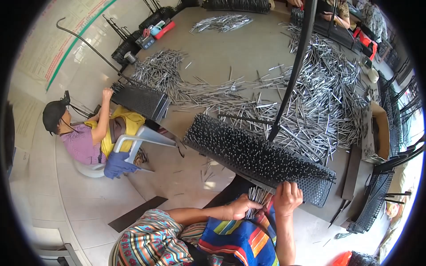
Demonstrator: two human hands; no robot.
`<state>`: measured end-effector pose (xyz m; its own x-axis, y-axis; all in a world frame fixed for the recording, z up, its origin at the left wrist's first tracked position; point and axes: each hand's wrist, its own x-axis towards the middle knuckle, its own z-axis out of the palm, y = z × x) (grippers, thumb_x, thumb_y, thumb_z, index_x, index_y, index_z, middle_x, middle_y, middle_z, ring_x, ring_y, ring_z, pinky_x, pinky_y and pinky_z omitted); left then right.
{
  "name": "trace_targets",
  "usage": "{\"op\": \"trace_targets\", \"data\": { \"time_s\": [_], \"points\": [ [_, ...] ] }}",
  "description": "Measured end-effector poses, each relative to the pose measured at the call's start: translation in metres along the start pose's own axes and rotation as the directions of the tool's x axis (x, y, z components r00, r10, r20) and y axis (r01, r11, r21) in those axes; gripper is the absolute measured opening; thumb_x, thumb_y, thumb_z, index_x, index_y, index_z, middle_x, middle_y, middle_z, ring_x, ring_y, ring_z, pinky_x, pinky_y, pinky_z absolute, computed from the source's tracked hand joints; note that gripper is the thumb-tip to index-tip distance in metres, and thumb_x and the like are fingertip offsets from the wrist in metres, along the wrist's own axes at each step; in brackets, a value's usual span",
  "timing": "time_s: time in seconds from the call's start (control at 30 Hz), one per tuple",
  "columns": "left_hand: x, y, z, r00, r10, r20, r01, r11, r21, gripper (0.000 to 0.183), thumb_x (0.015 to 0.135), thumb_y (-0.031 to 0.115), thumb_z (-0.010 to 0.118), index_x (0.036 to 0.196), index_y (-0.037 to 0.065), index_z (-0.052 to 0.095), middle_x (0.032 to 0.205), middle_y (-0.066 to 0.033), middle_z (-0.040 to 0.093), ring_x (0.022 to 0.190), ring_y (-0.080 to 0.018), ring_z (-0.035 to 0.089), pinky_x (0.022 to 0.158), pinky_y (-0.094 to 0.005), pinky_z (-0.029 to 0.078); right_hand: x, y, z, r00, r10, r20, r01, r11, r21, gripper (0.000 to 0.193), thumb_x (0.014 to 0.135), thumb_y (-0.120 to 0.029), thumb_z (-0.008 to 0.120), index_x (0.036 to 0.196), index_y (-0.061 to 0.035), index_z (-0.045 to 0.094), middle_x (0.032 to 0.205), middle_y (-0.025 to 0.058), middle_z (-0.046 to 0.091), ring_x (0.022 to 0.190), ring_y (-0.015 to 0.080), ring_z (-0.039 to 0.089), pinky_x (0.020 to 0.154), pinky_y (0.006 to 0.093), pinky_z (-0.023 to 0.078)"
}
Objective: Inserting thin metal rods into a perforated black mesh to assemble industrial components.
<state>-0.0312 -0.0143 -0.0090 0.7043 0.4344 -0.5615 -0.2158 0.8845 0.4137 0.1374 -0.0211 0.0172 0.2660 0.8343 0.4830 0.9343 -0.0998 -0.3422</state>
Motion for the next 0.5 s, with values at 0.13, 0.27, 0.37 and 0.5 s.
{"op": "trace_targets", "data": {
  "time_s": [0.13, 0.27, 0.37, 0.5],
  "points": [
    [-0.001, 0.000, 0.003, 0.994, -0.032, -0.105, 0.030, 0.999, -0.023, 0.012, 0.078, -0.001, 0.067, 0.090, -0.003, 0.066, 0.080, -0.0117, 0.067, 0.067, -0.0190, 0.065, 0.057, -0.0299, 0.051, 0.012, -0.008, -0.008, 0.998, -0.028, -0.060, 0.034, 0.994, 0.101, 0.008, 0.072, -0.005, 0.066, 0.075, -0.0078, 0.059, 0.069, 0.0080, 0.055, 0.059, 0.0286, 0.054, 0.055, 0.0390, 0.041],
    [0.002, 0.000, 0.001, 0.993, -0.025, -0.119, 0.022, 0.999, -0.029, 0.015, 0.080, -0.001, 0.065, 0.095, -0.002, 0.066, 0.081, -0.0113, 0.068, 0.068, -0.0188, 0.065, 0.059, -0.0299, 0.053, 0.018, -0.008, -0.013, 0.989, -0.059, -0.134, 0.075, 0.990, 0.122, 0.007, 0.074, -0.006, 0.064, 0.074, -0.0074, 0.058, 0.067, 0.0066, 0.054, 0.055, 0.0258, 0.052, 0.053, 0.0380, 0.039],
    [0.003, 0.000, -0.001, 0.994, -0.030, -0.108, 0.027, 0.999, -0.026, 0.021, 0.081, 0.000, 0.064, 0.102, 0.000, 0.065, 0.083, -0.0113, 0.068, 0.069, -0.0187, 0.065, 0.062, -0.0307, 0.054, 0.012, 0.001, -0.015, 0.984, 0.046, -0.173, -0.001, 0.968, 0.251, 0.009, 0.070, 0.000, 0.067, 0.074, -0.0046, 0.061, 0.067, 0.0084, 0.056, 0.059, 0.0258, 0.055, 0.056, 0.0357, 0.041],
    [0.001, 0.000, -0.001, 0.996, -0.035, -0.077, 0.034, 0.999, -0.016, 0.028, 0.083, 0.000, 0.062, 0.110, 0.004, 0.063, 0.086, -0.0116, 0.068, 0.071, -0.0190, 0.066, 0.063, -0.0316, 0.055, 0.002, 0.007, -0.014, 0.975, 0.163, -0.149, -0.095, 0.920, 0.381, 0.010, 0.072, 0.007, 0.065, 0.072, -0.0002, 0.058, 0.064, 0.0088, 0.050, 0.052, 0.0176, 0.047, 0.047, 0.0294, 0.035]
  ]
}}
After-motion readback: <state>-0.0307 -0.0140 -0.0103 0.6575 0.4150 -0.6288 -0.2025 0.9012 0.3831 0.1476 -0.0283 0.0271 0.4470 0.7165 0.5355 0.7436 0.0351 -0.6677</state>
